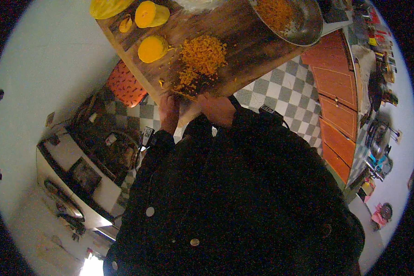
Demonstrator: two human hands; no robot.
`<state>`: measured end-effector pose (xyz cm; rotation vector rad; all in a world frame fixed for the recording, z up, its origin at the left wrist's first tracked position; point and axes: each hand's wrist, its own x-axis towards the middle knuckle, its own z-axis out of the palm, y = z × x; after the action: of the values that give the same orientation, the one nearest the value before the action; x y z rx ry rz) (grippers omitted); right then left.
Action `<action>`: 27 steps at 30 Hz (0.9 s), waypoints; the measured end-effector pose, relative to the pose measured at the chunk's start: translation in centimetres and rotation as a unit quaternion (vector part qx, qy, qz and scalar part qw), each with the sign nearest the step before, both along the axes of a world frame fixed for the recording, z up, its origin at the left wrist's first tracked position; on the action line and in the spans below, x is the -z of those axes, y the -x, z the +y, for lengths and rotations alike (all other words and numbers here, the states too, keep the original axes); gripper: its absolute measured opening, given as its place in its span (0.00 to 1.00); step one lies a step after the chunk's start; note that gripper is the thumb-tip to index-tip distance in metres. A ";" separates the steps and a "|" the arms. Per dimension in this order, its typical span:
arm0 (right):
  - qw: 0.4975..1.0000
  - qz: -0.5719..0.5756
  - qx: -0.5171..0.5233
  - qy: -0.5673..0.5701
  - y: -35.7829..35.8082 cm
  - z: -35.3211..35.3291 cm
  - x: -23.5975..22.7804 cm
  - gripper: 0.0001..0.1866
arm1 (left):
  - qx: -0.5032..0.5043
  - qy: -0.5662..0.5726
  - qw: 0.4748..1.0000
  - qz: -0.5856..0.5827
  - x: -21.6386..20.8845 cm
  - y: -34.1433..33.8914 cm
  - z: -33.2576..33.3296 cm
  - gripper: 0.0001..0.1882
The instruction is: The person slices yellow squash into thin strips and then dices them into small pieces on a wooden cutting board. The diced squash is transferred into a metal bowl. The person repeats this process with additional squash slices.
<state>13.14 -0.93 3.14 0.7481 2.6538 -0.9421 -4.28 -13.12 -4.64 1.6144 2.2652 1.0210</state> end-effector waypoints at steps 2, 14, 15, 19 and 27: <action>1.000 0.001 0.004 -0.004 -0.1 -0.2 -0.2 0.08 | -0.002 0.019 1.000 0.002 0.2 0.0 0.0 0.07; 0.989 -0.073 0.100 0.075 2.2 -1.2 2.5 0.10 | -0.162 0.018 0.981 -0.109 -3.8 1.8 -2.3 0.08; 0.977 -0.097 0.143 0.123 2.7 -1.5 2.7 0.11 | -0.169 0.025 0.977 -0.131 -3.9 1.8 -2.5 0.09; 0.999 -0.021 0.015 0.019 3.4 -0.1 2.7 0.12 | -0.204 0.058 0.968 -0.138 -3.5 2.1 -1.4 0.10; 0.966 0.139 0.212 0.042 0.1 7.1 -1.3 0.14 | -0.169 0.032 0.962 -0.211 -3.6 2.7 4.8 0.10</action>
<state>13.06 6.13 4.45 1.2829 2.7121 -1.3446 -7.01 -8.34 -1.05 0.8859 2.2757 1.2125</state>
